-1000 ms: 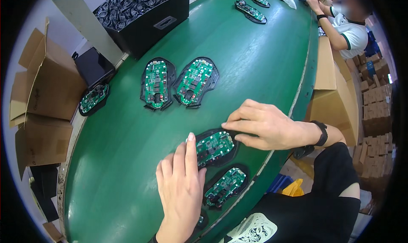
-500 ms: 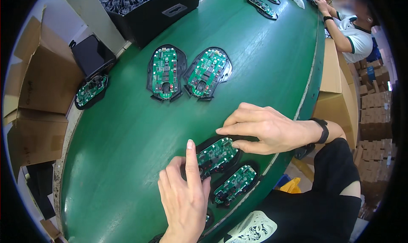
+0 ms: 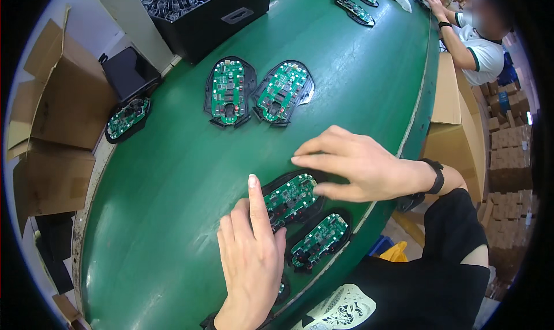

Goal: The person assembles small electronic devices by placing circular components onto green circuit boards. They pick up each board, insert the component, and place the finished unit on the table, repeating this process for multiple units.

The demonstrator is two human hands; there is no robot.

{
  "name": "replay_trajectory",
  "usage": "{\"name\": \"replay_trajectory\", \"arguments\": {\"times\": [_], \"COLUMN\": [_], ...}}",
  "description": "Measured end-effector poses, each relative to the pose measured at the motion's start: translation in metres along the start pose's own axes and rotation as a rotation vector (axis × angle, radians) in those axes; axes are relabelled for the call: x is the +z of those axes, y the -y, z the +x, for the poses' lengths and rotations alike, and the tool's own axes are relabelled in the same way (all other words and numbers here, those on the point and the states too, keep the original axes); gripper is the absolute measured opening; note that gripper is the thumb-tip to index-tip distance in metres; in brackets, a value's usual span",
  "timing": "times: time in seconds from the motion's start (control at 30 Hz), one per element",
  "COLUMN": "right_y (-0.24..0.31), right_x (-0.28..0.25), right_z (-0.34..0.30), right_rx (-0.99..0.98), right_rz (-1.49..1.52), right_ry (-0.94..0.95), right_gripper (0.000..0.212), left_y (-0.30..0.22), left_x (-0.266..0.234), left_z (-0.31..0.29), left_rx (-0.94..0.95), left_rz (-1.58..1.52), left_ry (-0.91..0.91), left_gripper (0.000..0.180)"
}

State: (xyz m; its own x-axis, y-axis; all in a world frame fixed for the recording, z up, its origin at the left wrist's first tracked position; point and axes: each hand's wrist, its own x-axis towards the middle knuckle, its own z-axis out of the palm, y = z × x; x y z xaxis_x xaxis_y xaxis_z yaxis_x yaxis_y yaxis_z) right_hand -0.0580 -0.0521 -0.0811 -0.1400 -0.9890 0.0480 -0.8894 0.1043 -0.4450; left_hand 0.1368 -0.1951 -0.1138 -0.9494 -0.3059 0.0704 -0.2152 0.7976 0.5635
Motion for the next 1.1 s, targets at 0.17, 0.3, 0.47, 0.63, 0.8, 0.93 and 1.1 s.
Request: {"name": "replay_trajectory", "arguments": {"times": [0.17,0.3,0.47,0.63,0.8,0.93,1.1], "right_y": [-0.004,0.000,-0.037,-0.129,-0.131,-0.092,-0.040], "right_x": [0.031,0.025,-0.029,-0.089,-0.107,-0.109,-0.109], "right_z": [0.018,0.009,-0.027,-0.007,0.033,0.027,-0.032], "right_rx": [-0.266,-0.195,0.186,0.442,0.627,0.460,0.488], "right_rz": [-0.150,-0.319,-0.574,-0.586,-0.752,-0.473,-0.493], "right_ry": [0.007,-0.058,-0.141,-0.292,-0.286,-0.455,-0.223], "right_gripper": [0.062,0.061,0.056,0.062,0.069,0.059,0.046], "left_y": [0.008,0.009,0.030,0.034,0.049,0.039,0.049], "left_x": [0.001,-0.023,-0.057,-0.066,-0.053,-0.033,-0.012], "left_z": [0.003,-0.020,-0.025,0.026,0.077,0.112,0.119], "left_rx": [0.041,-0.014,0.093,0.243,0.395,0.413,0.366], "left_rz": [0.026,-0.053,0.140,0.219,0.241,0.370,0.403], "left_ry": [-0.073,-0.133,-0.156,-0.104,-0.162,-0.099,-0.030], "left_gripper": [0.096,0.080,0.075,0.068,0.064,0.062,0.058]}}
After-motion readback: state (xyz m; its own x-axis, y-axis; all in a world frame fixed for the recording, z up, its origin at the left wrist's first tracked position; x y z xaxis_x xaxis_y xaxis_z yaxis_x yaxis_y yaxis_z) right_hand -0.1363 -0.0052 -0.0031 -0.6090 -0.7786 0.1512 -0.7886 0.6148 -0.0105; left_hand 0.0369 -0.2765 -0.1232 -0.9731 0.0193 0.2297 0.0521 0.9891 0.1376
